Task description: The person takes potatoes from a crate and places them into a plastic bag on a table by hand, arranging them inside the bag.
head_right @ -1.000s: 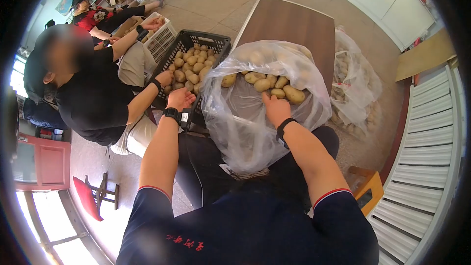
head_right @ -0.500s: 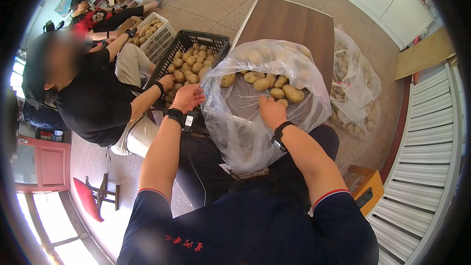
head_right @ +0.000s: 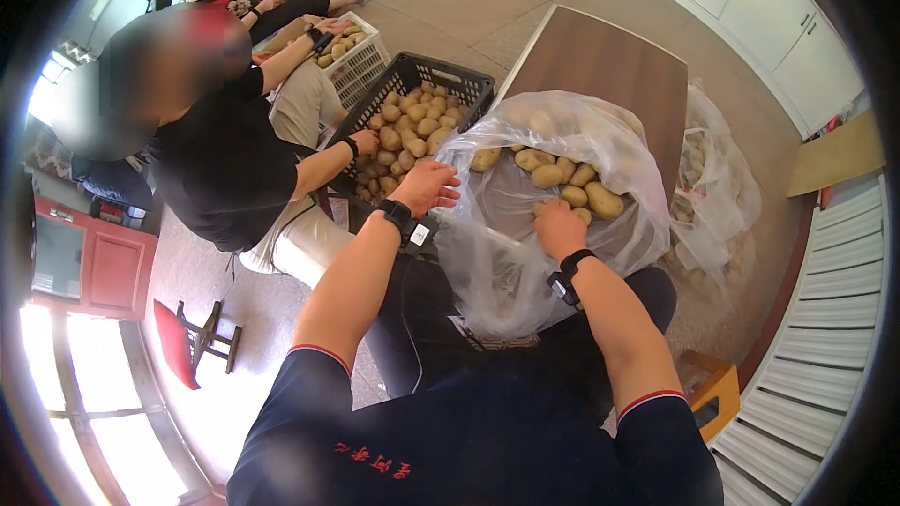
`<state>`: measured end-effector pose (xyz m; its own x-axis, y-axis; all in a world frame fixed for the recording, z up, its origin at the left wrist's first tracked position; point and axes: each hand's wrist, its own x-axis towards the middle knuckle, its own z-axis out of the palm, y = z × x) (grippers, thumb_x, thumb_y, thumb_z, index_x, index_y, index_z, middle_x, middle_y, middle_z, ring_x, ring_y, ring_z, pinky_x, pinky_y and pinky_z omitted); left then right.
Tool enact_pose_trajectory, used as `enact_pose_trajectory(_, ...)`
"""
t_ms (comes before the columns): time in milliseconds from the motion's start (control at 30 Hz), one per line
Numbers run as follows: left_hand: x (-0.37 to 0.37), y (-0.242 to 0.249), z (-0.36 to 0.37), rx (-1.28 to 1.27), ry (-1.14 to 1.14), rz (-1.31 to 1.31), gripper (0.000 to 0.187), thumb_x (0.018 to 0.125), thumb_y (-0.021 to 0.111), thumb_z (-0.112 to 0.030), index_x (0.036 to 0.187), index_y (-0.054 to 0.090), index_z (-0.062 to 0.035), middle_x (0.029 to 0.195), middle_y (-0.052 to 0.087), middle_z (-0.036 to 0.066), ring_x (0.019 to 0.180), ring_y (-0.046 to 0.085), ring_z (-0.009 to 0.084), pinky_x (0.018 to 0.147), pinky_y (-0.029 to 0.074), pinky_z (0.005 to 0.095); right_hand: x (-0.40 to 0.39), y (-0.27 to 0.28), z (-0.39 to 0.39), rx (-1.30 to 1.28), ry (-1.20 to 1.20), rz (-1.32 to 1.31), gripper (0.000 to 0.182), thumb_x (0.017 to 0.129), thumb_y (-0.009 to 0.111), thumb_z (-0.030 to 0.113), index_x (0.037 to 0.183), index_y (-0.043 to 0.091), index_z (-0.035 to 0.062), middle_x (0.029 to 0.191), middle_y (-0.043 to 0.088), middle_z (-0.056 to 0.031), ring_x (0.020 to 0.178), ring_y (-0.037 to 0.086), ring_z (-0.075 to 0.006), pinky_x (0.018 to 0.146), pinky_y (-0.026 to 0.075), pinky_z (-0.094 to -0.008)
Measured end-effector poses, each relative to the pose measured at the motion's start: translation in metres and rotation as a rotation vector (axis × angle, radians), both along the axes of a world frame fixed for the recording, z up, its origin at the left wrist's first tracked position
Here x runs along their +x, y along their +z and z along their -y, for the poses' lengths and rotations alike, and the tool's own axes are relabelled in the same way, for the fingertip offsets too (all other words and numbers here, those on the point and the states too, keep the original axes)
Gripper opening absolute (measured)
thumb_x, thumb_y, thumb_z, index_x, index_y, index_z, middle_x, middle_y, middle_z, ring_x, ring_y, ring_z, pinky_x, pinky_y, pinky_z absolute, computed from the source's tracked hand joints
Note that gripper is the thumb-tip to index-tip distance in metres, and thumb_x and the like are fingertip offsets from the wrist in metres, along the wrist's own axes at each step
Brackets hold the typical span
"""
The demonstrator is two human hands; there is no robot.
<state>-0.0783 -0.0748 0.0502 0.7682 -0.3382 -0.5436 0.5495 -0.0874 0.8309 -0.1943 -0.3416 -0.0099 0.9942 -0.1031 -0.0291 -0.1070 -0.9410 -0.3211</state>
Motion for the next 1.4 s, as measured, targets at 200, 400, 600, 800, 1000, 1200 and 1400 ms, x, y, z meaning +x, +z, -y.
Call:
enact_pose_trajectory(200, -0.002, 0.0, 0.012, 0.073, -0.075, 0.021, 0.038, 0.09, 0.06, -0.024, 0.117, 0.052, 0.0021, 0.103, 0.059, 0.011, 0.079, 0.063, 0.0216, 0.065, 0.055, 0.0335, 0.003, -0.011, 0.006, 0.104, -0.038, 0.02, 0.027, 0.083, 0.055, 0.025, 0.099, 0.059, 0.0034, 0.101, 0.063, -0.0199, 0.092, 0.063, -0.0398, 0.078, 0.051, -0.0498)
enact_pose_trajectory(400, -0.007, 0.003, 0.022, 0.127, -0.15, 0.044, 0.034, 0.087, 0.061, -0.024, 0.112, 0.056, -0.0001, 0.098, 0.06, 0.009, 0.078, 0.063, 0.0209, 0.064, 0.055, 0.032, 0.004, -0.016, 0.009, 0.135, -0.023, 0.054, 0.028, 0.085, 0.053, 0.026, 0.099, 0.059, 0.0032, 0.102, 0.063, -0.0193, 0.091, 0.062, -0.0403, 0.078, 0.05, -0.0502)
enact_pose_trajectory(600, -0.009, 0.005, 0.028, 0.169, -0.155, 0.071, 0.032, 0.087, 0.061, -0.024, 0.109, 0.057, -0.0006, 0.098, 0.061, 0.009, 0.08, 0.064, 0.0207, 0.062, 0.054, 0.0318, 0.001, -0.014, 0.003, -0.043, 0.019, 0.092, 0.024, 0.086, 0.056, 0.026, 0.098, 0.058, 0.0059, 0.097, 0.063, -0.0166, 0.082, 0.064, -0.0394, 0.069, 0.052, -0.0498)
enact_pose_trajectory(800, -0.009, 0.001, 0.027, 0.153, -0.193, 0.09, 0.033, 0.088, 0.059, -0.024, 0.11, 0.059, 0.0007, 0.096, 0.063, 0.009, 0.077, 0.066, 0.0213, 0.061, 0.054, 0.0327, -0.001, -0.016, -0.002, -0.219, 0.154, 0.151, 0.023, 0.083, 0.062, 0.024, 0.098, 0.058, 0.0079, 0.094, 0.062, -0.0139, 0.074, 0.067, -0.0339, 0.061, 0.053, -0.0467)
enact_pose_trajectory(1000, -0.009, -0.006, 0.03, 0.165, -0.136, 0.084, 0.023, 0.087, 0.059, -0.023, 0.1, 0.061, -0.0044, 0.086, 0.062, 0.005, 0.065, 0.062, 0.0163, 0.052, 0.052, 0.0308, 0.0, -0.008, -0.007, -0.2, 0.178, 0.078, 0.027, 0.079, 0.065, 0.023, 0.101, 0.059, 0.0097, 0.096, 0.06, -0.0133, 0.077, 0.067, -0.0328, 0.062, 0.053, -0.0456)
enact_pose_trajectory(1200, -0.008, -0.01, 0.03, 0.18, -0.15, 0.078, 0.026, 0.087, 0.06, -0.026, 0.103, 0.061, -0.0048, 0.088, 0.062, 0.005, 0.065, 0.062, 0.0159, 0.052, 0.053, 0.0308, 0.001, -0.012, -0.007, -0.066, 0.14, 0.001, 0.035, 0.078, 0.064, 0.029, 0.104, 0.059, 0.0058, 0.101, 0.062, -0.0158, 0.084, 0.066, -0.0336, 0.068, 0.051, -0.0479)
enact_pose_trajectory(1400, -0.01, -0.005, 0.036, 0.211, -0.19, 0.063, 0.037, 0.088, 0.064, -0.035, 0.108, 0.059, -0.0041, 0.092, 0.062, 0.006, 0.068, 0.064, 0.0182, 0.054, 0.054, 0.0327, 0.024, -0.002, -0.021, 0.509, 0.07, -0.097, 0.041, 0.085, 0.059, 0.04, 0.097, 0.061, 0.0002, 0.094, 0.066, -0.0212, 0.085, 0.064, -0.0366, 0.072, 0.049, -0.0433)
